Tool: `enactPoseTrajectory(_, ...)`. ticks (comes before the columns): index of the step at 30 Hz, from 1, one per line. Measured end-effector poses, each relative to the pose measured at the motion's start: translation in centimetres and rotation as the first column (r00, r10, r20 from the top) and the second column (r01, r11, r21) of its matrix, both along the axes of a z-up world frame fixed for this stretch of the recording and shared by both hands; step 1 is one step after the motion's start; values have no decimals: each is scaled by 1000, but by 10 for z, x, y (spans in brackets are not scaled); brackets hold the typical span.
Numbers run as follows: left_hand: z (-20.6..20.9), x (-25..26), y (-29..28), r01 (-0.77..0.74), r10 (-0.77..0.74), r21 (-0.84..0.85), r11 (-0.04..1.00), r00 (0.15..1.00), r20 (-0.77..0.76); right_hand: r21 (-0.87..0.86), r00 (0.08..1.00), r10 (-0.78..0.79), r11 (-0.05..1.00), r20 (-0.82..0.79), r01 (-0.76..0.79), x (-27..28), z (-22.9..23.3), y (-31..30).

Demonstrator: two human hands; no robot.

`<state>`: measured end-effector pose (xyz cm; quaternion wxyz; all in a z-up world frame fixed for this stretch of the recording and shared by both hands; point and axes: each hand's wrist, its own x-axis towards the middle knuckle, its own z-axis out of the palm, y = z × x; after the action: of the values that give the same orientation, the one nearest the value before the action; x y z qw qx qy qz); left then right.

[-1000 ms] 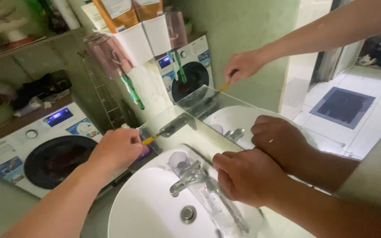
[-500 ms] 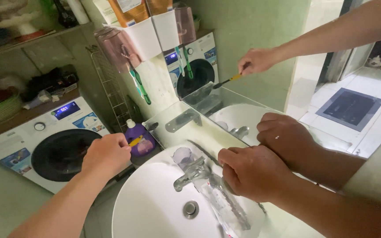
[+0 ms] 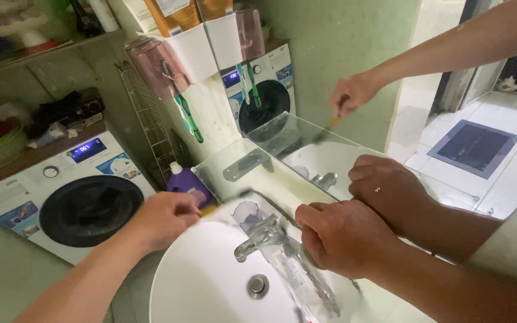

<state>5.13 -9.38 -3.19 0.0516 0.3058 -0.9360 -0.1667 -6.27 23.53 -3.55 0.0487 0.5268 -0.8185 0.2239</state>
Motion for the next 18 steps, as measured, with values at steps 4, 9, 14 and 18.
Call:
enactPoseTrajectory(4, 7, 5, 13, 72, -74, 78, 994, 997, 16, -2, 1000, 16, 1000, 2, -16, 1, -2, -3)
enactPoseTrajectory(9, 3, 2, -4, -32, 29, -63, 997, 998, -52, -84, 999, 29, 996, -20, -31, -1, -3, 1)
enactPoseTrajectory(14, 0, 15, -6, 23, -27, 505, 863, 1000, 0, -10, 1000, 15, 1000, 24, -14, 2, 3, -2)
enactPoseTrajectory(18, -14, 25, -6, -180, 327, 626, 758, 937, -126, 27, 999, -11, 1000, 54, 10, 3, 9, 0)
